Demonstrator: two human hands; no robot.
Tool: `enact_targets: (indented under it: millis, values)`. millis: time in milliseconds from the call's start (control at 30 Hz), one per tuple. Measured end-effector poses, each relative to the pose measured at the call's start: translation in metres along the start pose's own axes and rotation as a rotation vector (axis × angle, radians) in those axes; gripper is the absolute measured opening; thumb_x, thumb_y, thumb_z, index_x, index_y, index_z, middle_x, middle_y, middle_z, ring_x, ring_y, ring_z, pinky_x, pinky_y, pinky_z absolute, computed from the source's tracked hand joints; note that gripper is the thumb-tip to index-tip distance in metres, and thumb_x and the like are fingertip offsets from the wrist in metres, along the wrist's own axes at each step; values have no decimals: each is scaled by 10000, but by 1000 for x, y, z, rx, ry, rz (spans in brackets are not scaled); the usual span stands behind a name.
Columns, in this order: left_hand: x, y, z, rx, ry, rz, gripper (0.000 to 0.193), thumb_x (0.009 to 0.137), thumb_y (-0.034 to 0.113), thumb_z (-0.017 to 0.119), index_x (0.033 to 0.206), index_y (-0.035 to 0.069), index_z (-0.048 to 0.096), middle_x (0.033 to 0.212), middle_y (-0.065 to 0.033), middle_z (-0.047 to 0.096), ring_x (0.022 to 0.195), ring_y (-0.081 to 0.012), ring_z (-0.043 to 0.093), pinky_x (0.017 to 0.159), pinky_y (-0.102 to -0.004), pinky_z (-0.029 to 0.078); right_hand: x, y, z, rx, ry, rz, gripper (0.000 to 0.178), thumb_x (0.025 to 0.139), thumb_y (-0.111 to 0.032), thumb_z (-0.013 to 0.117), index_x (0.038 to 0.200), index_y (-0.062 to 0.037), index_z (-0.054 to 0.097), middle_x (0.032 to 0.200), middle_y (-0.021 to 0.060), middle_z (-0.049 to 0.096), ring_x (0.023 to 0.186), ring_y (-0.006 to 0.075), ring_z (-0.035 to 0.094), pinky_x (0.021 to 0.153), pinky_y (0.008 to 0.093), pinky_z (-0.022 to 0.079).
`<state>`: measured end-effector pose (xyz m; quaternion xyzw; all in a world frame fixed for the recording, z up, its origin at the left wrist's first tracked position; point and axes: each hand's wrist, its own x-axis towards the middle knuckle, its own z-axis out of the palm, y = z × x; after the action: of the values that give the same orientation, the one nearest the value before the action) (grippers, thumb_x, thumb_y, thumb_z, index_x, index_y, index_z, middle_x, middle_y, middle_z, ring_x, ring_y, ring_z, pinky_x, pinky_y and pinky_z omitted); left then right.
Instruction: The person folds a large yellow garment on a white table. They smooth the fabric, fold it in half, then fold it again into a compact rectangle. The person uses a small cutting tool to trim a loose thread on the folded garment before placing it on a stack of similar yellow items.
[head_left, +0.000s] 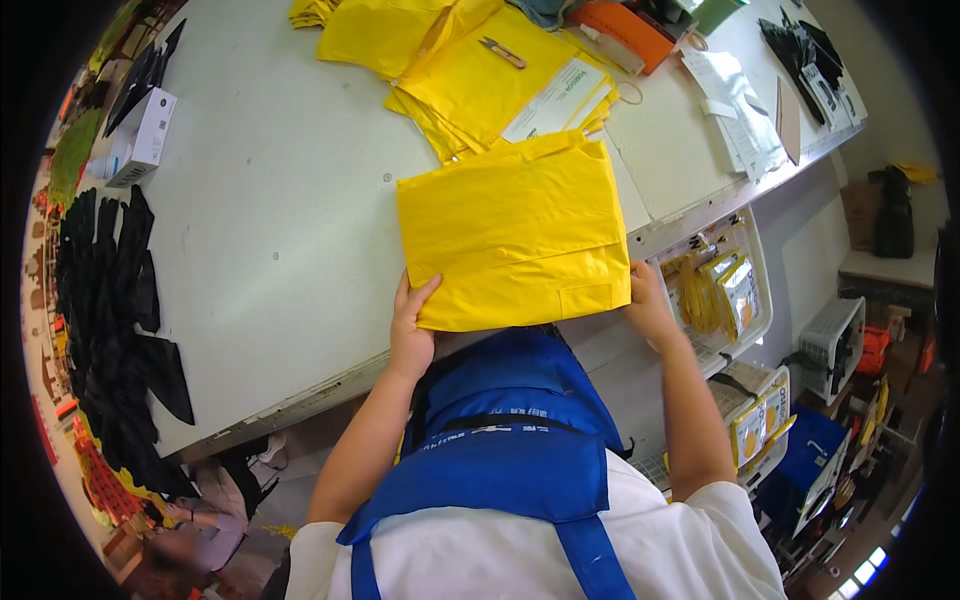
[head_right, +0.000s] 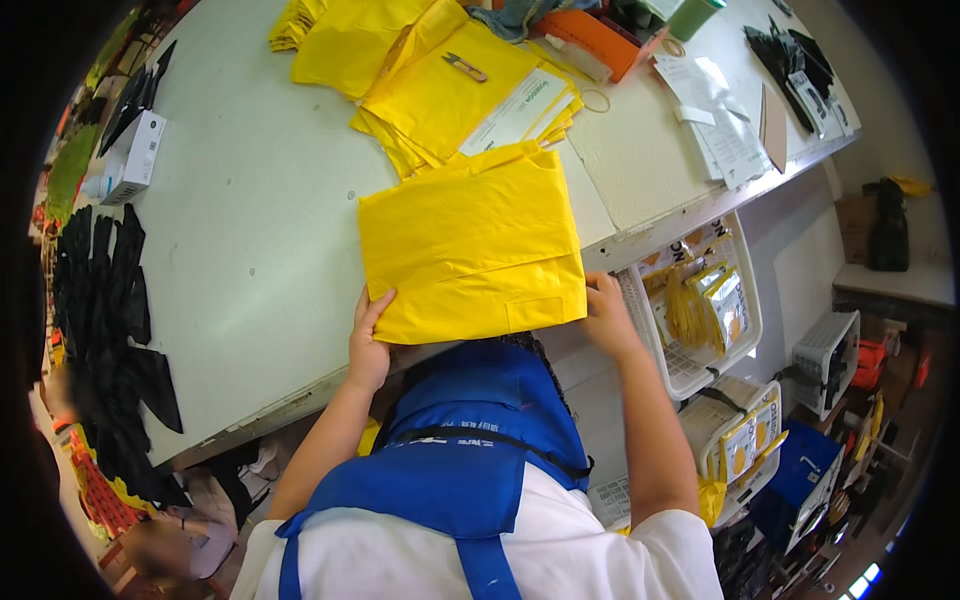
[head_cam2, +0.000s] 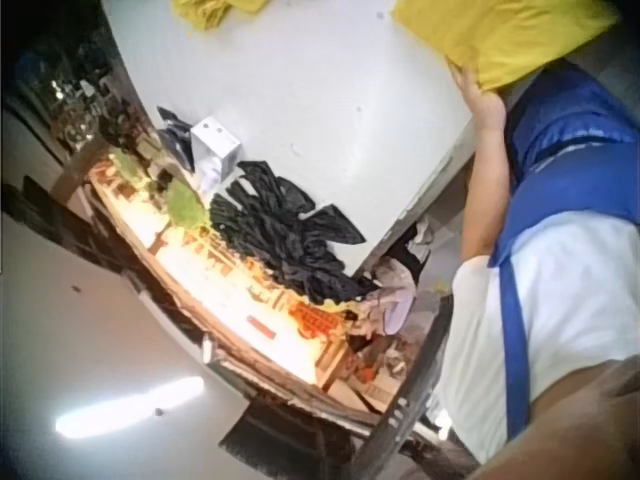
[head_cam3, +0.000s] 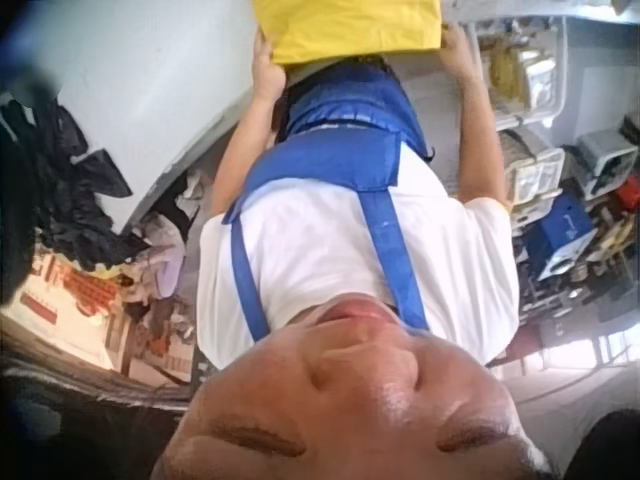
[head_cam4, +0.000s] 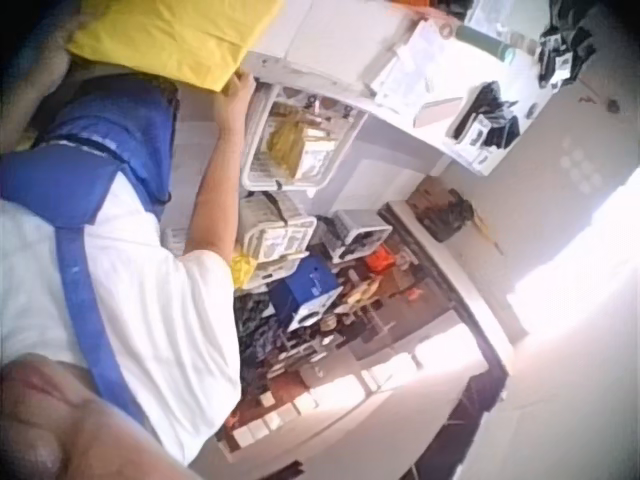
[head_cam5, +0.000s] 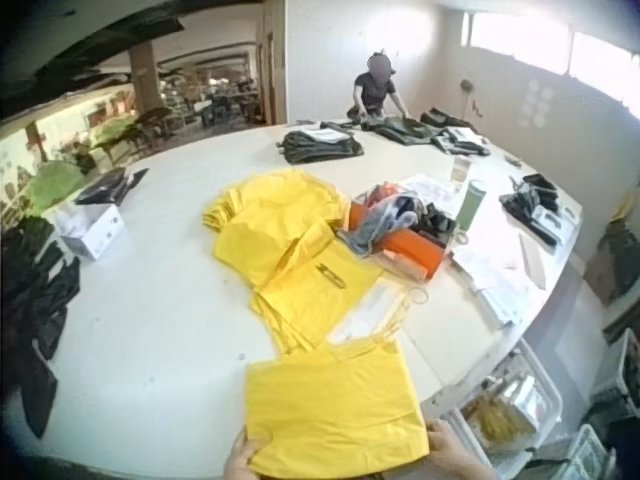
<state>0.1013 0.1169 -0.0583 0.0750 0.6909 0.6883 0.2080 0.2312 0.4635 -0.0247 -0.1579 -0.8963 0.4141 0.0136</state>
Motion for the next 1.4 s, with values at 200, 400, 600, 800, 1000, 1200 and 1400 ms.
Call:
enact_targets:
  millis: [200,400,600,800,1000,1200,1400]
  values:
    - [0,7,1,261,27,21,512,840,-119,530,1283,130,594,1516,-176,281,1357,-294,375,1113,-354,322,75,-90,-46,-90,194,-200,509,802,-186,670,1286,-113,529,1327,161,455,1254,329,436,1063,411,345]
    - [7,25,-25,-791,285,-359,509,925,69,558,1406,168,425,1455,-99,396,1257,-243,474,1034,-404,404,176,-123,29,-601,-351,-309,766,844,-560,584,1447,-148,354,1427,156,427,1318,352,389,1110,472,270]
    - [-21,25,74,-848,130,-452,549,935,167,595,1393,187,294,1370,-76,452,1184,-248,525,996,-503,419,208,-142,30,-626,-652,-118,1043,652,-659,706,1410,-21,380,1240,256,572,1171,367,548,990,409,432]
    - [-21,39,99,-832,337,-506,594,899,44,603,1375,165,268,1330,-77,475,1202,-268,515,978,-490,446,227,-136,21,17,-1184,283,918,701,-344,802,1430,-21,347,1330,164,530,1211,255,520,1049,352,390]
    - [-24,19,115,-671,386,-433,595,857,-58,591,1360,104,317,1293,-87,517,1189,-266,529,971,-413,465,211,-116,10,-26,-1109,190,918,657,-245,813,1424,-50,346,1281,177,556,1188,273,533,1028,358,402]
    - [-21,20,125,-704,440,-469,461,870,18,618,1301,38,455,1255,-102,558,1134,-222,564,944,-338,476,108,-166,19,-927,-563,-668,689,746,-235,693,1350,-52,418,989,113,678,902,299,644,828,384,467]
    - [-4,52,128,-839,267,-557,414,925,113,566,1317,39,456,1228,-101,579,1093,-185,583,906,-333,491,46,-168,3,-686,-415,-714,1051,595,-478,793,1406,10,334,1135,246,534,1080,392,503,948,543,334]
